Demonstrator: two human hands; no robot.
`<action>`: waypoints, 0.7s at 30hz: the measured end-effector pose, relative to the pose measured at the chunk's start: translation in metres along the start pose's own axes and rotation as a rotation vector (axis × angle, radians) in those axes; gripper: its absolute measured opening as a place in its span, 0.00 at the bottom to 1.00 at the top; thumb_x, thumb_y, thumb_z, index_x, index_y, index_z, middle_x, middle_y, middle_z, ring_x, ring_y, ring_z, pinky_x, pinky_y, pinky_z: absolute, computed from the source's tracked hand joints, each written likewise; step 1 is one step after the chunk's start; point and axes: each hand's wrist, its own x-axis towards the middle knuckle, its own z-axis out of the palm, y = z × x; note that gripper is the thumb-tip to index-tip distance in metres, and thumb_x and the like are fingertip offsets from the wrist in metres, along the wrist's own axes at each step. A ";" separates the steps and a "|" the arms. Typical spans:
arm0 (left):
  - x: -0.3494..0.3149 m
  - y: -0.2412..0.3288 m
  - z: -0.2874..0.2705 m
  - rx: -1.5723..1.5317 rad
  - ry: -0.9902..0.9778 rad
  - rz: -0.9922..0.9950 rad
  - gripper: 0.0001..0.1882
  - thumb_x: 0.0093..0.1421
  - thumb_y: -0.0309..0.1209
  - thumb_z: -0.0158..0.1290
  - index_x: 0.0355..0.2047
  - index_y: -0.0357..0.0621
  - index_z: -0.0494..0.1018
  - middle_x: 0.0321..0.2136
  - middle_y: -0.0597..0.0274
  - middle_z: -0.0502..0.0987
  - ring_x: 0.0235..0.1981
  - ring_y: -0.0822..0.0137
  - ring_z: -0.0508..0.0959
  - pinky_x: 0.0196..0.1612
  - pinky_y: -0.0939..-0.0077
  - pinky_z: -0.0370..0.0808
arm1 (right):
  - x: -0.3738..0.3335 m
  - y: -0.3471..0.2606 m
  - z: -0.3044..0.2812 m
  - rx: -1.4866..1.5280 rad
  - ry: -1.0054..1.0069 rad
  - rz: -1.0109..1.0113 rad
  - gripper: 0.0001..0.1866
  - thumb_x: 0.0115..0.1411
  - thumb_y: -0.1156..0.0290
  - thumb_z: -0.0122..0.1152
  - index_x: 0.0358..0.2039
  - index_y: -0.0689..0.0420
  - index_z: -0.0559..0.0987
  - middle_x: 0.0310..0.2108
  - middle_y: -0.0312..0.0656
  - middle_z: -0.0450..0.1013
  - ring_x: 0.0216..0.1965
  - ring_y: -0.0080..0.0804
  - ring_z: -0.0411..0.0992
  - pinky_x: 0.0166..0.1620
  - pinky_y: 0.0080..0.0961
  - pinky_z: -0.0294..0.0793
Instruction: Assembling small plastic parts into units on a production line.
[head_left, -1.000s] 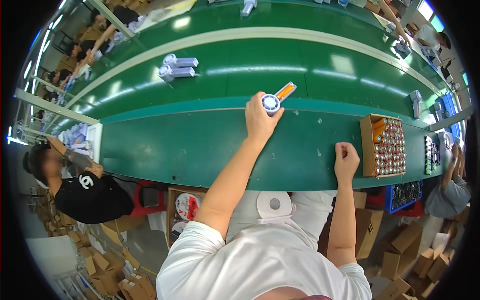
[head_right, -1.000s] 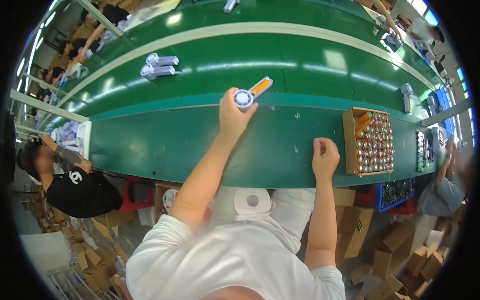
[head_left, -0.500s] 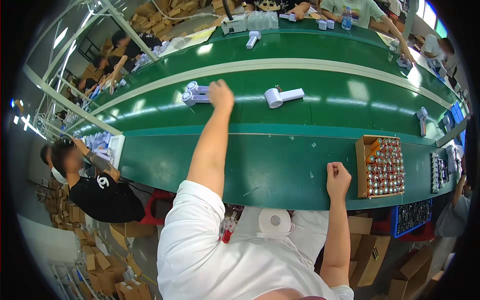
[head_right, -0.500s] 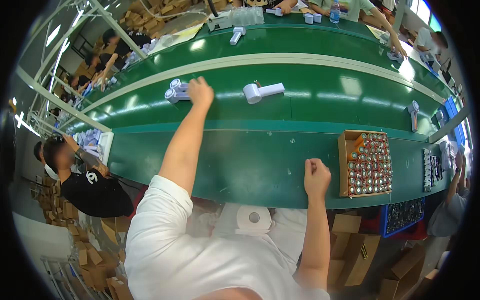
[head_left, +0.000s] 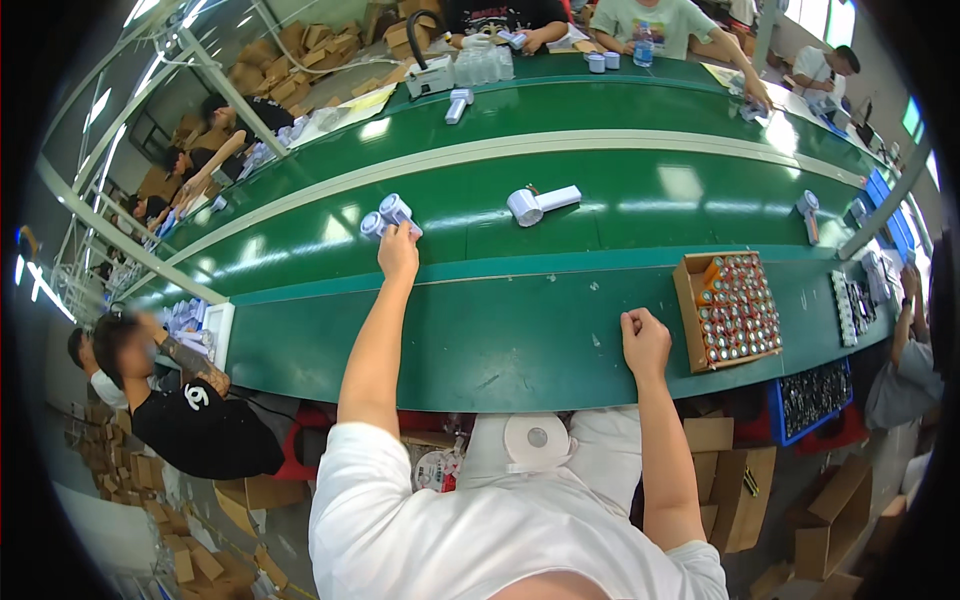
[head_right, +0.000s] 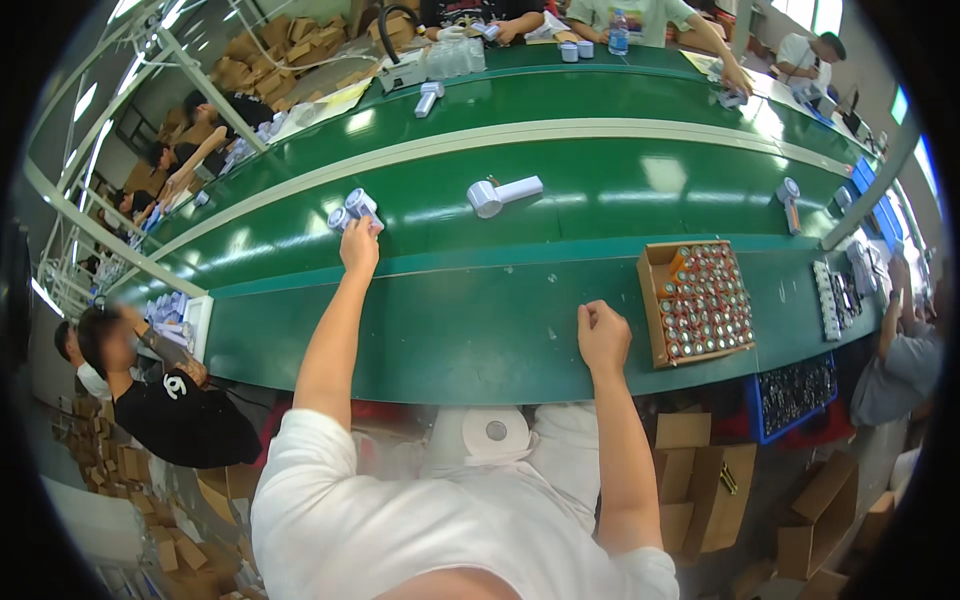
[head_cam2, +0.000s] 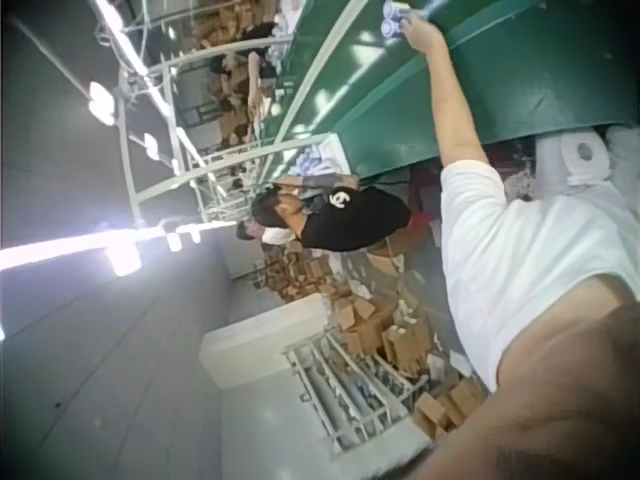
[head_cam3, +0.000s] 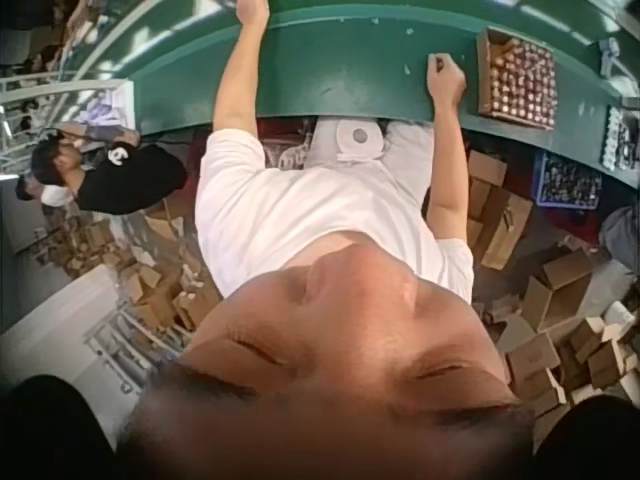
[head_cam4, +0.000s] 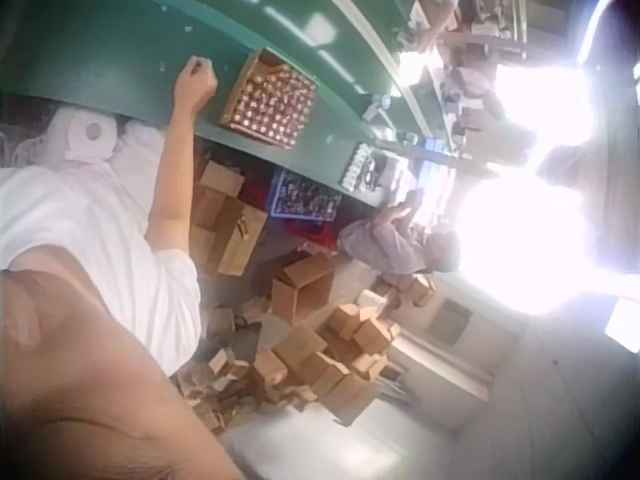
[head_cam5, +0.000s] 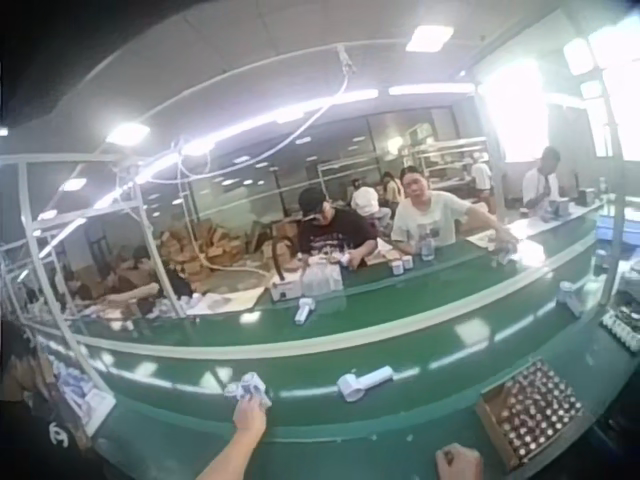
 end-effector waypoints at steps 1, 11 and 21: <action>-0.013 0.011 -0.009 -0.064 0.007 0.044 0.06 0.59 0.32 0.56 0.36 0.47 0.74 0.31 0.56 0.73 0.35 0.51 0.75 0.36 0.57 0.73 | 0.000 -0.002 0.000 0.015 -0.002 0.013 0.08 0.56 0.67 0.63 0.27 0.58 0.78 0.20 0.45 0.75 0.24 0.43 0.74 0.30 0.36 0.73; -0.173 0.156 -0.095 -0.722 -0.292 0.471 0.16 0.49 0.27 0.63 0.39 0.42 0.76 0.26 0.56 0.72 0.31 0.54 0.72 0.36 0.60 0.70 | -0.009 -0.002 0.008 0.068 0.154 -0.214 0.07 0.55 0.70 0.66 0.28 0.61 0.78 0.22 0.45 0.75 0.22 0.38 0.74 0.28 0.29 0.73; -0.209 0.083 -0.124 -0.530 -0.181 0.269 0.12 0.48 0.26 0.63 0.31 0.41 0.73 0.24 0.58 0.69 0.29 0.56 0.71 0.34 0.62 0.69 | 0.047 0.009 -0.106 -0.457 0.305 -0.084 0.09 0.55 0.67 0.61 0.36 0.52 0.83 0.35 0.44 0.72 0.41 0.41 0.71 0.47 0.36 0.72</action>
